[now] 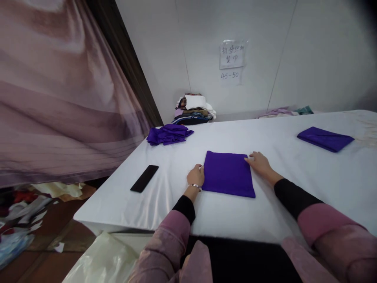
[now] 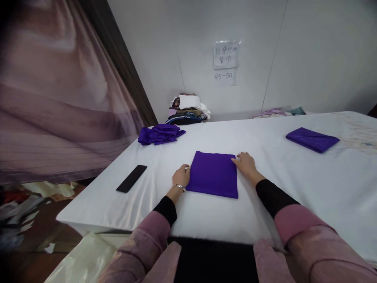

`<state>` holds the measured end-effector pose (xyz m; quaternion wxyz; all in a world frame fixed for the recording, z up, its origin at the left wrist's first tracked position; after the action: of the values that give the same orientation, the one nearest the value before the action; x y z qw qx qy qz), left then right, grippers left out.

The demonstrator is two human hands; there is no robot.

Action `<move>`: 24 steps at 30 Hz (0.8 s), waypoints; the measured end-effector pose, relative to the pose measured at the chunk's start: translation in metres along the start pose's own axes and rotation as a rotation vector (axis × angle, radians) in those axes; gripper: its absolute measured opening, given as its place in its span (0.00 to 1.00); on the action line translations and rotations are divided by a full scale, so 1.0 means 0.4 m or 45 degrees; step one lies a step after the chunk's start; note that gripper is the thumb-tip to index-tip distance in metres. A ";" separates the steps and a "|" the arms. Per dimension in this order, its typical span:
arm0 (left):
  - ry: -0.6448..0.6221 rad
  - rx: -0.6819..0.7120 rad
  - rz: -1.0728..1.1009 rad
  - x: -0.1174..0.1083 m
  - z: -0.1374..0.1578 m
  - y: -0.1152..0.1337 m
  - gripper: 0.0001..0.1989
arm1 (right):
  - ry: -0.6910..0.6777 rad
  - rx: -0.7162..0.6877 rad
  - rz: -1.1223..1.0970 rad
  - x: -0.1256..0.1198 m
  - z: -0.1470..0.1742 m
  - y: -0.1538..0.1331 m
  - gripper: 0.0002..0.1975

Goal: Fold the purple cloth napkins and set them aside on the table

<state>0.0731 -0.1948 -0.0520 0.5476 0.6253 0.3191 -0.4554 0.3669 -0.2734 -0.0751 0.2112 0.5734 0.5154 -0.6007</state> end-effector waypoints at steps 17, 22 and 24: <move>-0.010 0.066 -0.046 0.028 0.003 -0.005 0.13 | -0.358 -0.847 0.003 0.092 0.119 -0.221 0.31; -0.029 0.048 -0.027 0.022 0.015 0.003 0.12 | -0.430 -0.860 0.029 0.094 0.151 -0.230 0.33; -0.036 0.037 -0.019 0.023 0.016 0.003 0.13 | -0.402 -0.887 0.020 0.091 0.157 -0.227 0.32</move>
<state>0.0764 -0.2023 -0.0599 0.5395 0.6241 0.3094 -0.4730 0.2514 -0.2805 -0.0855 0.4748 0.3715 0.6454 -0.4690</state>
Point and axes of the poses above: each hand's wrist, its own z-axis away from the middle knuckle, its own x-axis out of the palm, y = z × x, the point moved 1 cm from there along -z, towards the middle knuckle
